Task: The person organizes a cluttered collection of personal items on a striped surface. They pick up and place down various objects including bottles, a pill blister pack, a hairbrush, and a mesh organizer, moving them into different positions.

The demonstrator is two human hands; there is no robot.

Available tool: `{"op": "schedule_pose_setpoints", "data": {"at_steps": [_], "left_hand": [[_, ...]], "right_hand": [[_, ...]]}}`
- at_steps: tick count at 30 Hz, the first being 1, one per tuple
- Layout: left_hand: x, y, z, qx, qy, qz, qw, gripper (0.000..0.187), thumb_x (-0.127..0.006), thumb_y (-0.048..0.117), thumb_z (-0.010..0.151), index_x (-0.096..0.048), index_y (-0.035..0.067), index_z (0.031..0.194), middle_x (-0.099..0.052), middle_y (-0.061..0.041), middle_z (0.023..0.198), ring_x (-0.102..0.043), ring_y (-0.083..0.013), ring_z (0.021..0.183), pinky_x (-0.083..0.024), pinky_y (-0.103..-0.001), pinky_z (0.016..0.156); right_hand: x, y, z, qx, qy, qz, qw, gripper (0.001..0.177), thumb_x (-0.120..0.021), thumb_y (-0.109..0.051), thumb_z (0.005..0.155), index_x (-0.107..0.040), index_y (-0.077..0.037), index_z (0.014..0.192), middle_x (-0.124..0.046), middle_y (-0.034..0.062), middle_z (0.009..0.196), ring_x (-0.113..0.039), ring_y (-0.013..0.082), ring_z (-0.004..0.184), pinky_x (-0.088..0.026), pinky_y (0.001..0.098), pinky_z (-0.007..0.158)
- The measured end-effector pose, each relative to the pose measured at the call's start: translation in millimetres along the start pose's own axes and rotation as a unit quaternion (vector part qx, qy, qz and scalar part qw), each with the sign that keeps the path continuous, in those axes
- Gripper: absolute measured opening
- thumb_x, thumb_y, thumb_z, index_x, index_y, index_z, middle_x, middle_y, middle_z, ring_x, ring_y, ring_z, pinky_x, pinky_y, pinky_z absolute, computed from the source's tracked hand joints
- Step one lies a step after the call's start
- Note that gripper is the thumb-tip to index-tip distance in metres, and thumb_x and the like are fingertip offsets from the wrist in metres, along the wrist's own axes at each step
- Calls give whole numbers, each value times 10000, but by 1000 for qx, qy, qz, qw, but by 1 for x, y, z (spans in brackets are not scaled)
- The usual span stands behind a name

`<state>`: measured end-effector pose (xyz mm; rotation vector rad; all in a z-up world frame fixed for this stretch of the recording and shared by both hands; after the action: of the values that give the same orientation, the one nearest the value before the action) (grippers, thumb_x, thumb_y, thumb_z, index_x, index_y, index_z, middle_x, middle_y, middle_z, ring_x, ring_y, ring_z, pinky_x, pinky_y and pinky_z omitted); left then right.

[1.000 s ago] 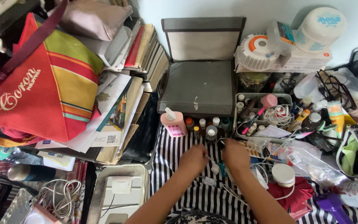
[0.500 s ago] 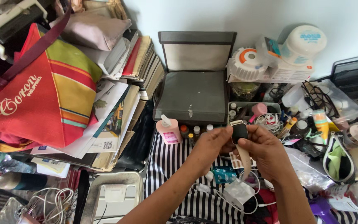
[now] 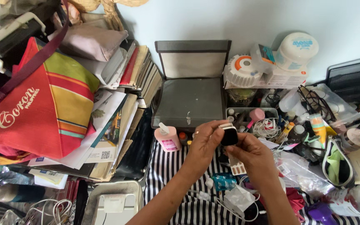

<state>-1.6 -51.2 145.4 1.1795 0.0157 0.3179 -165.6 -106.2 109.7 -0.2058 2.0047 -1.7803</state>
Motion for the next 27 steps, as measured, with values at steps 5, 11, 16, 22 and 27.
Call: {"op": "schedule_pose_setpoints", "data": {"at_steps": [5,11,16,22,27], "left_hand": [[3,19,7,60,-9,-49,997,472,-716,394,967,-696,46,1286,-677,-66,1143,-672,-161,1068,-548,-291,945],[13,41,16,64,-88,75,991,526,-795,305,846,-676,65,1299,-639,-31,1127,-663,-131,997,-554,-288,866],[16,39,24,81,80,-11,993,337,-714,242,954,-714,53,1233,-641,-45,1089,-668,-122,963,-595,-269,814],[11,31,36,7,128,7,992,376,-721,281,981,-707,36,1267,-664,-40,1057,-686,-118,947,-564,-248,818],[3,15,46,99,109,-88,985,455,-714,338,941,-646,27,1266,-743,-54,1013,-700,-98,888,-580,-234,762]], "right_hand": [[-15,5,2,-11,11,46,999,262,-656,4,901,-668,-4,1162,-688,64,920,-656,130,802,-561,314,691],[-30,-5,-1,-20,31,74,997,275,-610,12,835,-601,-59,1100,-710,48,941,-678,124,811,-562,282,674],[-35,-12,1,-98,62,-180,977,243,-664,-222,976,-608,-15,1089,-685,127,879,-629,197,752,-525,312,647],[-52,-45,13,-206,-38,183,961,593,-346,-520,981,-605,-59,1248,-697,122,1091,-704,250,930,-568,417,822],[-49,-59,42,-74,-80,277,955,403,-482,-374,1082,-606,-51,1288,-655,120,1227,-669,217,1021,-531,434,906]]}}
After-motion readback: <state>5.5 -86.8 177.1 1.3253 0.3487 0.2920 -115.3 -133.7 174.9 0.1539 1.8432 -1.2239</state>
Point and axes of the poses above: each hand's wrist, its own z-axis towards the middle knuckle, its own x-axis out of the back of the hand, y = z × x, the point moved 1 cm from there along z, towards the middle knuckle
